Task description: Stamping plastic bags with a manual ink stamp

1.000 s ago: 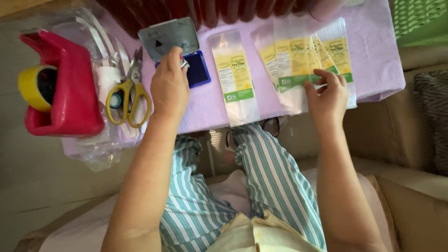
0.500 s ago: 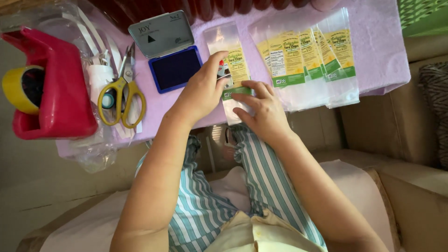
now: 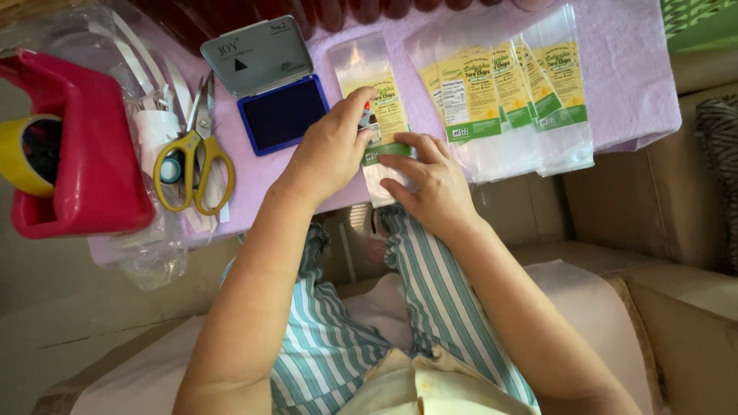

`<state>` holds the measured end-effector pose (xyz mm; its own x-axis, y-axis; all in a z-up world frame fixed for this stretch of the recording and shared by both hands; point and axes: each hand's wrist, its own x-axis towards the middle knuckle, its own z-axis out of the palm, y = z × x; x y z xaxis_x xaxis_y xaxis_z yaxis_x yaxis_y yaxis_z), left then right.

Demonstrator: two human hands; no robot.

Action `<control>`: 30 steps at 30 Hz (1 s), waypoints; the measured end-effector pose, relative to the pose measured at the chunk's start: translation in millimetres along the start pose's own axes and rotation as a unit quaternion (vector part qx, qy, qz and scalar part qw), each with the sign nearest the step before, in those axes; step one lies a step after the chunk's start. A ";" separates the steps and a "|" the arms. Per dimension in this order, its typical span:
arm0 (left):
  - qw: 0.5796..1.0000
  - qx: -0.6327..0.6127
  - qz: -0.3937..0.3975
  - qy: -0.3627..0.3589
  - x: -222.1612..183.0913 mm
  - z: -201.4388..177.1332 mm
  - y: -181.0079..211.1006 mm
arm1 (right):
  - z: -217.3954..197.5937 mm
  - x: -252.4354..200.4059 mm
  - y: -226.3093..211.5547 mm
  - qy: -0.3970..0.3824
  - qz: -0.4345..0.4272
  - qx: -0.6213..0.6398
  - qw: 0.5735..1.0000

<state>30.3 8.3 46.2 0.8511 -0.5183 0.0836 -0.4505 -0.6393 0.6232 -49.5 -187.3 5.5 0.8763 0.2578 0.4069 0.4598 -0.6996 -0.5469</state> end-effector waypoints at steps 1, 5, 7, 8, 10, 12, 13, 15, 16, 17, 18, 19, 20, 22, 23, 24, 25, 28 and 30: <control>1.000 -0.001 -0.001 -0.001 -3.8 4.5 -0.3 | -0.8 -1.5 -0.8 -0.001 0.001 0.001 1.000; 0.994 0.056 0.064 0.066 -10.9 18.9 -6.0 | -2.3 2.9 0.3 -0.001 -0.002 0.003 1.000; 0.991 0.075 0.079 0.080 -18.0 28.9 -5.8 | -2.0 1.8 0.6 -0.002 -0.003 0.006 1.000; 0.983 0.111 0.093 0.110 -21.4 33.5 -3.7 | -1.6 1.5 1.2 -0.002 -0.004 0.002 1.000; 0.973 0.147 0.106 0.141 -26.8 38.2 0.6 | -2.1 0.7 0.8 -0.003 -0.005 -0.002 1.000; 0.959 0.197 0.135 0.154 -29.1 37.3 4.0 | -3.3 1.7 -0.5 -0.002 -0.005 0.000 1.000; 0.958 0.199 0.136 0.156 -26.3 34.6 0.8 | -1.5 2.4 0.8 0.000 -0.008 0.000 1.000; 0.982 0.094 0.105 0.129 -21.9 32.2 -4.2 | 0.7 -0.2 3.2 0.004 -0.005 0.001 1.000; 0.981 0.094 0.106 0.131 -18.3 25.4 -7.6 | 0.0 0.0 2.6 0.005 -0.006 -0.001 1.000; 0.983 0.022 0.084 0.163 -14.6 18.8 -11.2 | -0.4 0.1 2.2 0.005 -0.007 0.003 1.000; 0.978 -0.050 0.062 0.192 -11.6 12.9 -14.9 | -0.7 -0.8 1.5 0.004 -0.006 0.007 1.000; 0.978 -0.052 0.063 0.192 -9.7 -3.3 -13.3 | -5.3 2.2 -1.8 0.004 -0.005 0.006 1.000; 0.978 -0.067 0.007 0.196 -10.8 -19.4 -11.5 | -9.2 3.2 -7.0 -0.015 0.010 0.014 1.000; 0.975 -0.081 -0.048 0.200 -14.3 -39.7 -16.9 | -11.9 5.3 -12.3 -0.034 0.024 0.023 0.999; 0.974 -0.014 -0.042 0.222 -16.9 -43.7 -24.0 | -10.9 6.1 -12.4 -0.035 0.054 0.035 0.997; 0.968 0.051 -0.035 0.242 -19.6 -46.2 -30.2 | -10.8 5.5 -12.0 -0.037 0.085 0.046 0.995; 0.968 0.051 -0.034 0.243 -19.0 -44.4 -36.0 | -10.5 8.0 -10.7 -0.037 0.085 0.045 0.995; 0.962 0.112 -0.085 0.232 -21.0 -36.0 -49.9 | -10.6 14.7 -10.6 -0.041 0.185 0.028 0.981; 0.967 0.134 -0.063 0.209 -22.7 -28.9 -53.7 | -13.7 22.3 -13.0 -0.095 0.298 0.026 0.950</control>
<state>43.0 70.8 33.3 0.9134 -0.1870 0.3615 -0.3414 -0.8356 0.4304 -37.9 -181.6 31.7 0.9911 -0.0543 -0.1216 -0.1228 -0.7266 -0.6760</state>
